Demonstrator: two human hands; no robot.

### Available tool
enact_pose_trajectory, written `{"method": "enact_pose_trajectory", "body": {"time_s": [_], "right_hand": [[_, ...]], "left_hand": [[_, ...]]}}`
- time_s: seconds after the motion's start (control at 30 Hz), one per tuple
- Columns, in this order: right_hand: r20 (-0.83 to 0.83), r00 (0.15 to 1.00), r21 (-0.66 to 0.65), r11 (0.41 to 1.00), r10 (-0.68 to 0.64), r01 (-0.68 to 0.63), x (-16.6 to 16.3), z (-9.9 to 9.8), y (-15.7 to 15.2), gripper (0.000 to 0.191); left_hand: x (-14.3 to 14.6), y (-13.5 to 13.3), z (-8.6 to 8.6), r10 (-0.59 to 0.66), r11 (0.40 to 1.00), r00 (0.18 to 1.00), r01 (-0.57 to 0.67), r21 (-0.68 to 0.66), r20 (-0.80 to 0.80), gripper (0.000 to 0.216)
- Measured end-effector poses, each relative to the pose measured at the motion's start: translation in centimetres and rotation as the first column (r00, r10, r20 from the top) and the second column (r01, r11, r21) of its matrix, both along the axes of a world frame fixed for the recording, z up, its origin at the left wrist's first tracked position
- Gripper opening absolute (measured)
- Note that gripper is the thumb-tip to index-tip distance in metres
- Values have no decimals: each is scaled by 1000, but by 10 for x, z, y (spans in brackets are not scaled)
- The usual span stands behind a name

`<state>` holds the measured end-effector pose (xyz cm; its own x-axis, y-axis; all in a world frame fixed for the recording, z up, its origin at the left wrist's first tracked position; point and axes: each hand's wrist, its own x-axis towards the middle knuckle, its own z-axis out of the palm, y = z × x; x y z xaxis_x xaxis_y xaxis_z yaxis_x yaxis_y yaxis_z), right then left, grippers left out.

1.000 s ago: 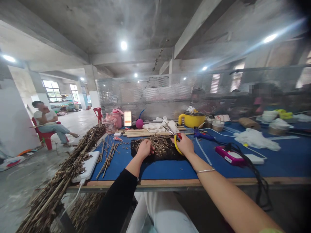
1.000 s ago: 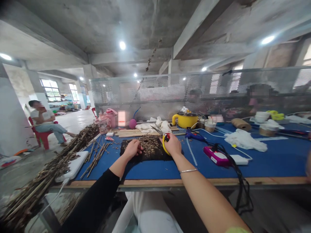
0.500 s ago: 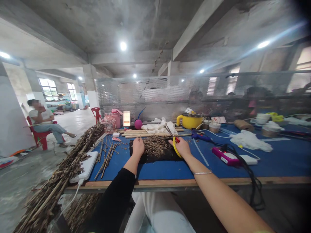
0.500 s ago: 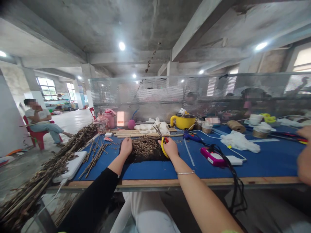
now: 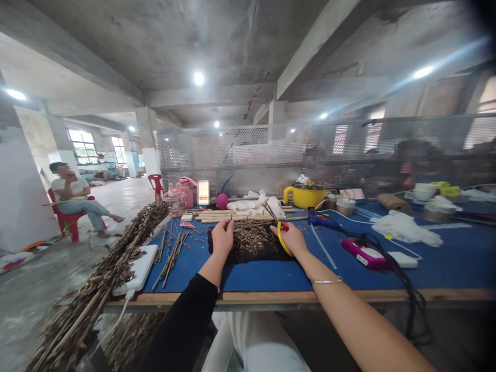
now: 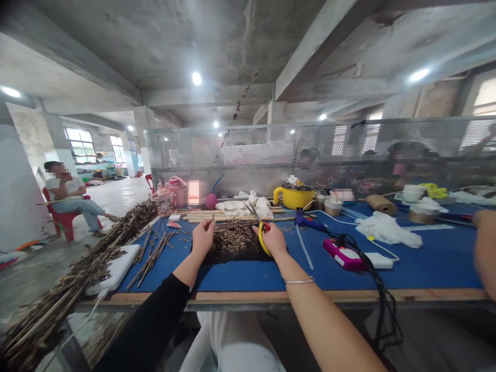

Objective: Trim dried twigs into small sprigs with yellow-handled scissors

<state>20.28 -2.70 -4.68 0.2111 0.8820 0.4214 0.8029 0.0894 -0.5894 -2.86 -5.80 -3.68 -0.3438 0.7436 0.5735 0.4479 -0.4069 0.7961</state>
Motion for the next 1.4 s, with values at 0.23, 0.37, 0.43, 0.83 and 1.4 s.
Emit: {"method": "enact_pose_trajectory", "body": {"time_s": [0.23,0.37,0.43,0.83,1.4], "right_hand": [[11,999,209,977,40,-42,-19,23,-12,39],[25,989,159,976,149,-151,-49,33,-8,44],[-33,975,102,971,218,-214,-63,31,-4,50],[113,915,-12,921,387,-388,-72,1,-17,59],[278,917,-21,956,287,-293,-75,10,-29,65]], "left_hand": [[7,3,-2,-184,980,965,196,-44,189,22],[10,0,1,-236,960,936,267,-88,260,21],[11,-2,3,-231,955,931,272,-118,282,21],[10,4,-5,-262,935,929,311,-168,261,25],[12,-7,4,-173,966,985,165,-199,-26,18]]}}
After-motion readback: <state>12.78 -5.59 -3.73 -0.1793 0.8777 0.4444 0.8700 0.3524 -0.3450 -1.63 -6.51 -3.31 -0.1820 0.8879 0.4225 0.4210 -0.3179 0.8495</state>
